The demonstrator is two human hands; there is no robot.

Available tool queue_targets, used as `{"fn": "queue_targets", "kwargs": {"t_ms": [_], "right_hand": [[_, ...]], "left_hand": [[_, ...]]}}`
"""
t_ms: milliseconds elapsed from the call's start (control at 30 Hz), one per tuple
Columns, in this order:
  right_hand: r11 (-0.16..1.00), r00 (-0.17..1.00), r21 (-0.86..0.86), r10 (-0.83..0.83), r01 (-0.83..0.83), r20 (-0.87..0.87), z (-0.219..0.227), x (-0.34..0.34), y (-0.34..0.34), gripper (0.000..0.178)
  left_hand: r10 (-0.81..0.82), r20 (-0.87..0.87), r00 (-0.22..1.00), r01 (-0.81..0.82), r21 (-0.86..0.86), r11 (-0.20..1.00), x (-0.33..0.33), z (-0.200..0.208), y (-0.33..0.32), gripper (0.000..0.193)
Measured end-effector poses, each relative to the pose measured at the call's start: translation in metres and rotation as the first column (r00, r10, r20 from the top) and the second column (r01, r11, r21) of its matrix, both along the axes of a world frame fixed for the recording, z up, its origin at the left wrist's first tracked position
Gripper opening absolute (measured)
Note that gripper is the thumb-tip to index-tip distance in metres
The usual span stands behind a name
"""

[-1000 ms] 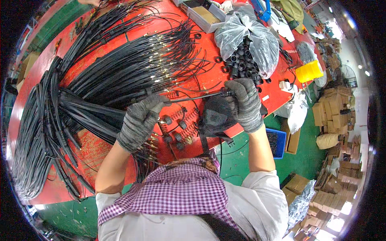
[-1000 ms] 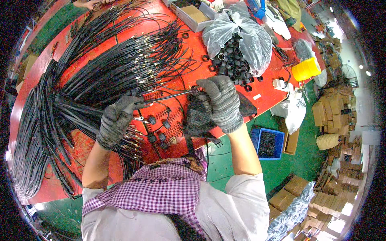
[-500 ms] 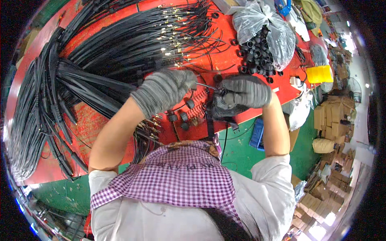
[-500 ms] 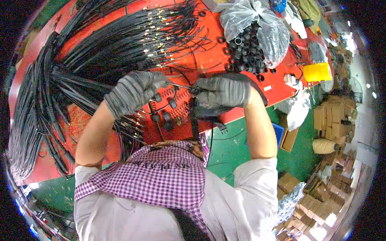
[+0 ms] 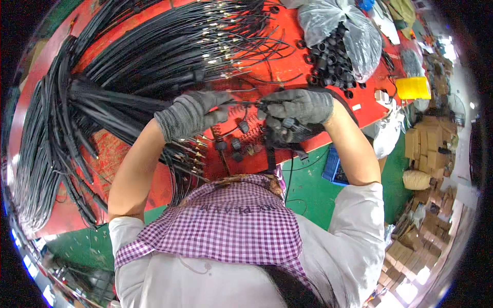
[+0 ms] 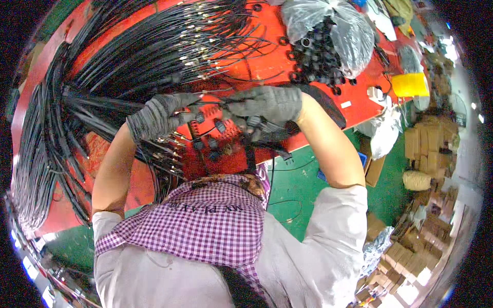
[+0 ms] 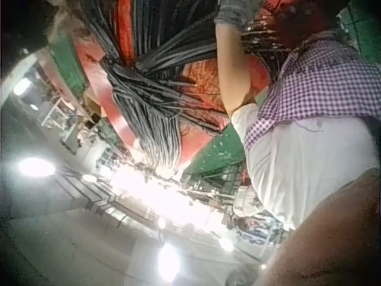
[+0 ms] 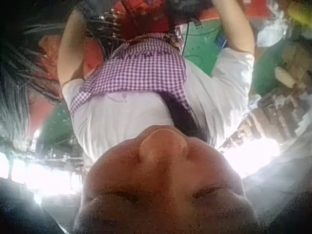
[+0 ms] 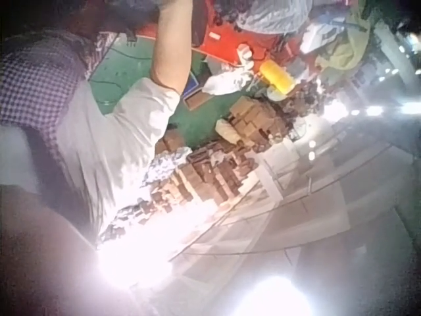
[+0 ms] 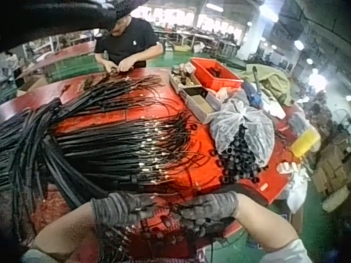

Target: The person assembles and organizes electronic cables with wire connectors by hand on a workbench.

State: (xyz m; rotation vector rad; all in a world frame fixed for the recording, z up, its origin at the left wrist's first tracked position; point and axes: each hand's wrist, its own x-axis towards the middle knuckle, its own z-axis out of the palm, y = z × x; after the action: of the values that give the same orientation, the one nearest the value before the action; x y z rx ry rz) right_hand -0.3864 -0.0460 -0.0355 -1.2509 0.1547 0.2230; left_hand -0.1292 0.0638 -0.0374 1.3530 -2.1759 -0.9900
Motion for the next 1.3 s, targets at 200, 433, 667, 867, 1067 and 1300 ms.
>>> {"fn": "queue_targets", "kwargs": {"t_ms": [200, 433, 667, 867, 1067, 1300], "right_hand": [[0.14, 0.803, -0.967, 0.539, 0.213, 0.255, 0.007, 0.015, 0.002, 0.032], [0.626, 0.941, -0.761, -0.125, -0.17, -0.313, 0.015, 0.063, 0.039, 0.029], [0.373, 0.926, -0.902, -0.213, -0.218, -0.312, 0.028, 0.065, 0.051, 0.036], [0.102, 0.912, -0.995, -0.407, -0.006, -0.047, 0.022, 0.054, 0.071, 0.033], [0.01, 0.862, -0.999, -0.505, 0.049, 0.037, 0.014, 0.051, 0.082, 0.031], [-0.079, 0.864, -0.987, -0.477, 0.142, 0.163, 0.012, 0.071, 0.079, 0.026]], "left_hand": [[-0.086, 0.299, 0.95, 0.068, 0.07, 0.995, 0.014, 0.001, 0.002, 0.025], [0.231, 0.67, 0.705, 0.035, -0.359, 0.933, 0.035, -0.021, 0.014, 0.028], [0.138, 0.546, 0.826, -0.072, -0.142, 0.987, 0.06, -0.008, 0.01, 0.02], [0.129, 0.381, 0.916, -0.088, -0.124, 0.988, 0.064, 0.016, 0.004, 0.029], [0.157, 0.454, 0.877, -0.081, -0.183, 0.98, 0.06, 0.026, 0.003, 0.034], [0.224, 0.38, 0.898, -0.113, -0.293, 0.95, 0.061, 0.021, 0.009, 0.033]]}}
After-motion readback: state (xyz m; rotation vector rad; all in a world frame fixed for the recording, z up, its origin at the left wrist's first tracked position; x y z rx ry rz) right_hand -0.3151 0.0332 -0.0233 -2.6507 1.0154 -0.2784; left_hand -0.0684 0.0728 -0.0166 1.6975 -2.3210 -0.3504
